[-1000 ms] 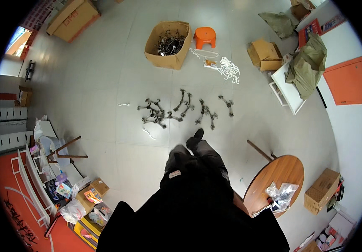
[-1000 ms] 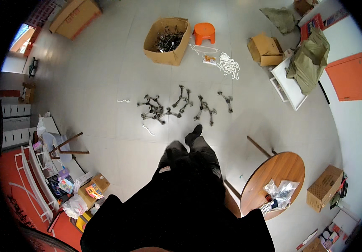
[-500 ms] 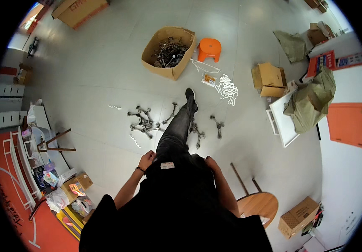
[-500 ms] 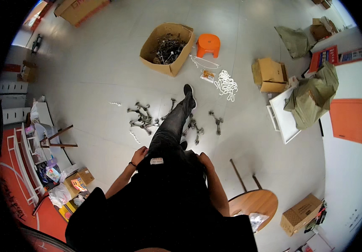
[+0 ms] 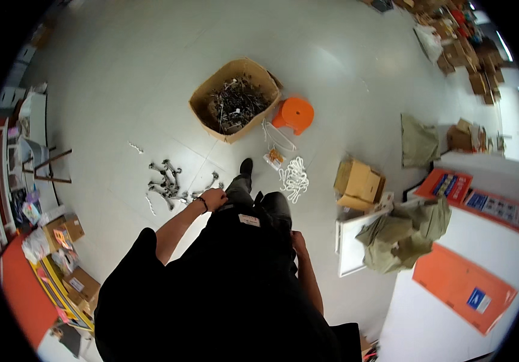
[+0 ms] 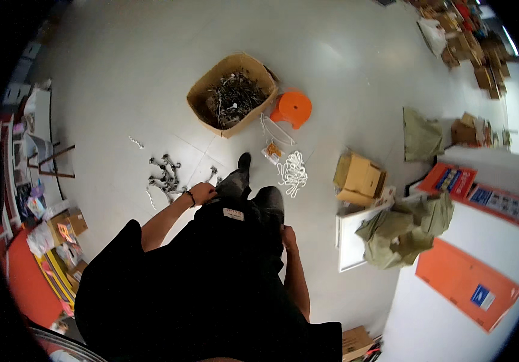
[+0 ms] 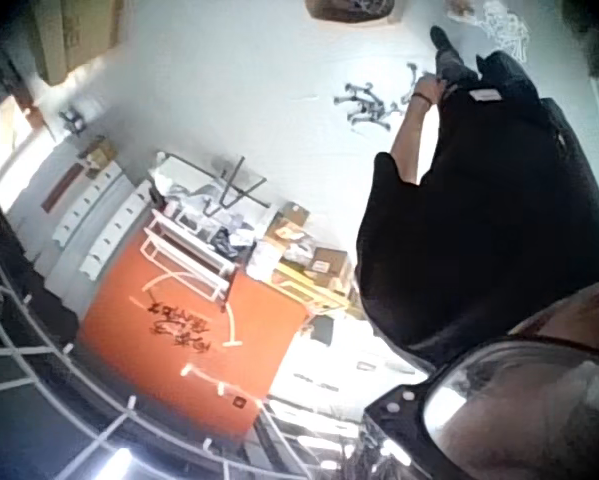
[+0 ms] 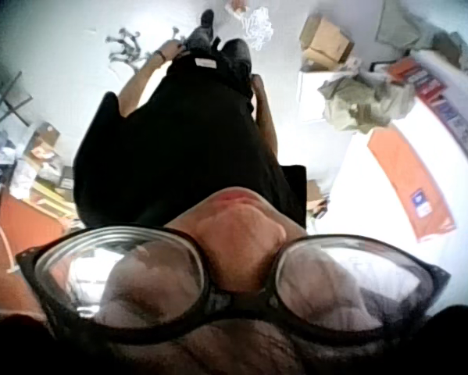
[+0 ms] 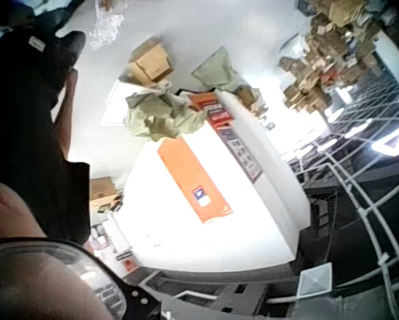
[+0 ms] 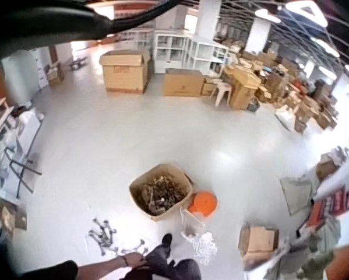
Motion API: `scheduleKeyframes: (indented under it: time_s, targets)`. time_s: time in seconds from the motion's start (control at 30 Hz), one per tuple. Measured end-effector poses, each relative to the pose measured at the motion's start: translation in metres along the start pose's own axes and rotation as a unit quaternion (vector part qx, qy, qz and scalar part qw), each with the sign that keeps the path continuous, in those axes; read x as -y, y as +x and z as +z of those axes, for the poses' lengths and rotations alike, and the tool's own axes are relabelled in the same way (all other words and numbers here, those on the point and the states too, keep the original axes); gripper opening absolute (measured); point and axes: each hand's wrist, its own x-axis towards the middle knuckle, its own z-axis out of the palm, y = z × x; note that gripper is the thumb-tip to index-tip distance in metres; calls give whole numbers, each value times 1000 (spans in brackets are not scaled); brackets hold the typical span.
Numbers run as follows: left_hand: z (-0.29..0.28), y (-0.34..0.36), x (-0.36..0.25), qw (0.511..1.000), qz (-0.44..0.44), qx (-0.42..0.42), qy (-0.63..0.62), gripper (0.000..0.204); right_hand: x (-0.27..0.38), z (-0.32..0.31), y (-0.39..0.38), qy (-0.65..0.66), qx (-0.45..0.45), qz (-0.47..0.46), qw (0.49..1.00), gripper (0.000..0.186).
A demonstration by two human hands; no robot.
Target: The person sorts metal hardware components from a cardboard box, picking up tangled bundles of metal rods and hooks. They separate the items by hand and place them into piles on the floor and on a nearby table.
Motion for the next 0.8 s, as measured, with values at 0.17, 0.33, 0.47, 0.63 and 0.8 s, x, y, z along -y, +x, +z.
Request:
scheduleKeyframes:
  time_s: [0.17,0.33,0.47,0.63,0.8]
  targets:
    - [1,27,-5,990,-35,-73,-112,35,125,-148,50,-133,-31,6,991,46]
    - [20,54,-46,866,-138,-109,-469,33,183,-246,165,-329,5,-97,939,43]
    - [55,81,-106,654,-134,-259,-699,31,191,-297,305,-335,104,-187,918,54]
    - [154,163,-205,536,-295,-419,-671,36,261,-366,431,-471,227,-158,838,72]
    - [144,283,-434,223,-307,-472,-796,32,289,-451,544,-564,350,-213,717,61]
